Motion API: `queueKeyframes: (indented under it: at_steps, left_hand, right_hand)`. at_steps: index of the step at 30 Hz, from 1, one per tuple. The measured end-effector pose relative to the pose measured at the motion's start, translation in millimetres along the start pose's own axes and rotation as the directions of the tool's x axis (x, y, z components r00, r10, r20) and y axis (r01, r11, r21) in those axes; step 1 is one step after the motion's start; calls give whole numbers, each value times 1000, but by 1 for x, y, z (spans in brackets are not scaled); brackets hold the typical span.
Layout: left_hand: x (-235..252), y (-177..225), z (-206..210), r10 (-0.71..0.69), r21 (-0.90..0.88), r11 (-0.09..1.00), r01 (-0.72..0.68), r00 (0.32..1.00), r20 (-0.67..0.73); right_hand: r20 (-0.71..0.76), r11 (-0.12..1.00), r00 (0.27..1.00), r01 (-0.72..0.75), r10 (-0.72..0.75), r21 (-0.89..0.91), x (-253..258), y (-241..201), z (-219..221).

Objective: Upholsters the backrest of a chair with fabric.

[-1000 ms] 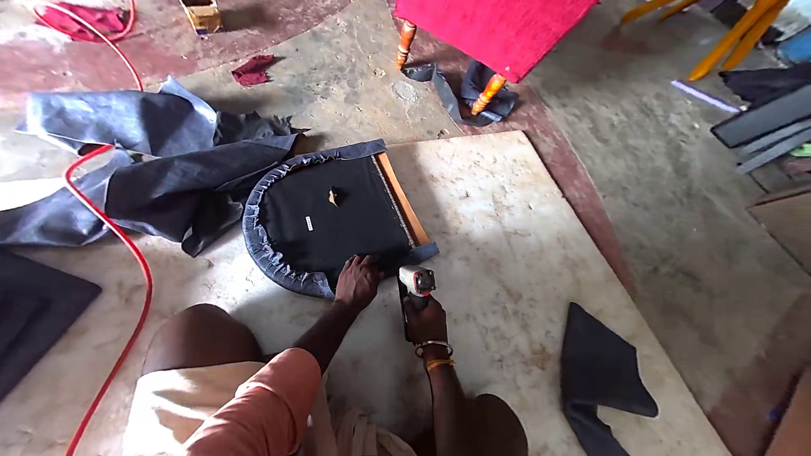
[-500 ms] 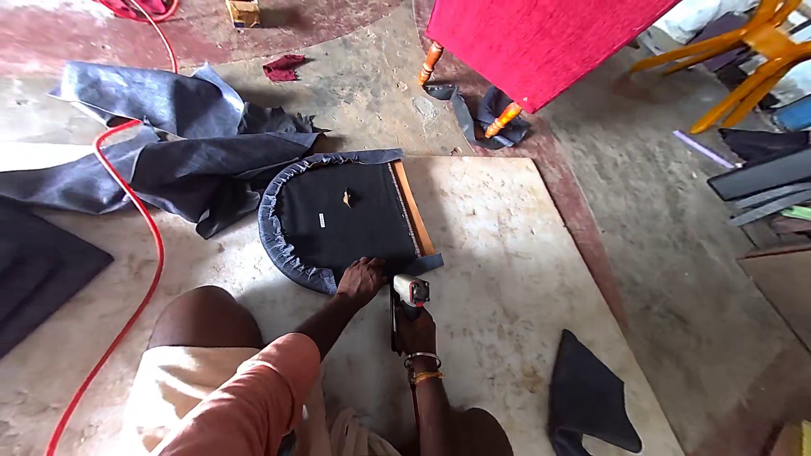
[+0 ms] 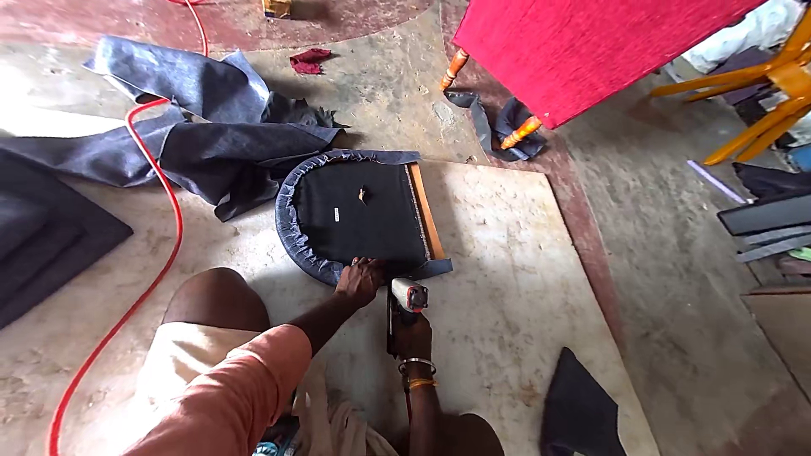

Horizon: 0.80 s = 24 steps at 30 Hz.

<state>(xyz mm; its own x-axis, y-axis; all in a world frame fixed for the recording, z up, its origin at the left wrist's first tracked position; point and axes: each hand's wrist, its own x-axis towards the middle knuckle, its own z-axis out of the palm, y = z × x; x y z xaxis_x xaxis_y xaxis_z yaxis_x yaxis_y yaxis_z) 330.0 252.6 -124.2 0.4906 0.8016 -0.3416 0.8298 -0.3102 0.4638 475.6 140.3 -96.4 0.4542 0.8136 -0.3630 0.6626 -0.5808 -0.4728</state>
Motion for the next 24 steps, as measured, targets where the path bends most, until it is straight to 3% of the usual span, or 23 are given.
queueKeyframes:
  at_steps: [3, 8, 15, 24]
  left_hand:
    - [1, 2, -1, -8, 14, 1000, 8, 1000, -1]
    - [-10, -10, -3, 110, 85, 990, -109, 994, -3]
    - [-6, -5, -10, -1, -7, 1000, 1, 999, 46]
    - [-24, -23, -17, 61, 58, 996, -64, 996, 61]
  right_hand:
    - [-7, 1000, 1000, -2, 2, -18, -2, -3, 2]
    - [-35, 999, 999, -6, 8, 50, -15, 1, 0]
    - [50, 1000, 999, -5, 6, -10, -15, -18, 13]
    - [12, 995, 1000, -8, 7, 99, -27, -11, 10]
